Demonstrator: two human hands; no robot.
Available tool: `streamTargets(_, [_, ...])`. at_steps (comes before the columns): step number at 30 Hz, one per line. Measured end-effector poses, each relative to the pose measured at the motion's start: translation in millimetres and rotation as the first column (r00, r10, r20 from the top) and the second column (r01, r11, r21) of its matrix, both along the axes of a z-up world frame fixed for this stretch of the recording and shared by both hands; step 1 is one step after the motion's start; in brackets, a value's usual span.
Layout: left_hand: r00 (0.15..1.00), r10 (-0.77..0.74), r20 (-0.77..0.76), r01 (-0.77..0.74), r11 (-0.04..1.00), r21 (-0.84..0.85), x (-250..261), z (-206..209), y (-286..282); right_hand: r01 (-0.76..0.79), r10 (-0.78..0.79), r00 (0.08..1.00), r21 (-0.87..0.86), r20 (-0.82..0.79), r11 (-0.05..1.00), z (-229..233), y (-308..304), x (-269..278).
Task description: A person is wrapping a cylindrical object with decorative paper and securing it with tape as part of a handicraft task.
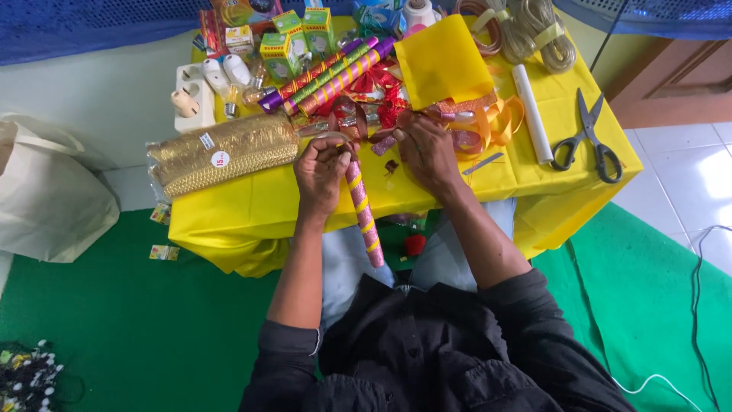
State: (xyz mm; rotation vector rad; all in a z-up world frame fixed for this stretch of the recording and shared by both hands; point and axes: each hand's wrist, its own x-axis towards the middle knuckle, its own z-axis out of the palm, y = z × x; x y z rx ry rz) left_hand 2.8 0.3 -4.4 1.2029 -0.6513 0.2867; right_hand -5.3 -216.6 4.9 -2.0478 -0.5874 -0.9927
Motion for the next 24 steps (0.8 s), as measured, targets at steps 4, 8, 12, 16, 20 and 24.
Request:
streamTargets(4, [1.0,-0.008,-0.018,0.008,1.0,-0.011,-0.8,2.3,0.0,0.003,-0.003,1.0,-0.004,0.013,1.0,-0.9,-0.9,2.6])
streamTargets(8, [0.999,-0.019,-0.033,0.018,0.999,-0.029,-0.2,2.1,-0.3,-0.01,0.009,1.0,0.003,0.014,1.0,4.9,-0.7,-0.2])
streamTargets(12, [0.999,0.005,-0.053,-0.007,0.999,-0.033,1.1,-5.9,-1.9,-0.035,0.034,0.999,0.025,0.021,0.999,16.6,-0.9,-6.8])
streamTargets(16, [0.999,-0.01,-0.04,0.011,1.0,0.01,4.5,-8.0,1.3,-0.035,0.034,0.999,0.039,0.024,0.999,19.9,-2.3,-8.6])
streamTargets(20, [0.997,-0.022,-0.07,0.018,0.999,-0.05,5.0,-3.0,2.3,-0.051,0.051,0.998,-0.001,0.032,0.999,25.1,0.8,-7.0])
streamTargets(24, [0.998,0.003,-0.068,-0.007,0.998,-0.067,1.5,-4.7,-1.4,-0.008,0.009,0.999,-0.028,0.049,1.0,20.5,1.0,-8.4])
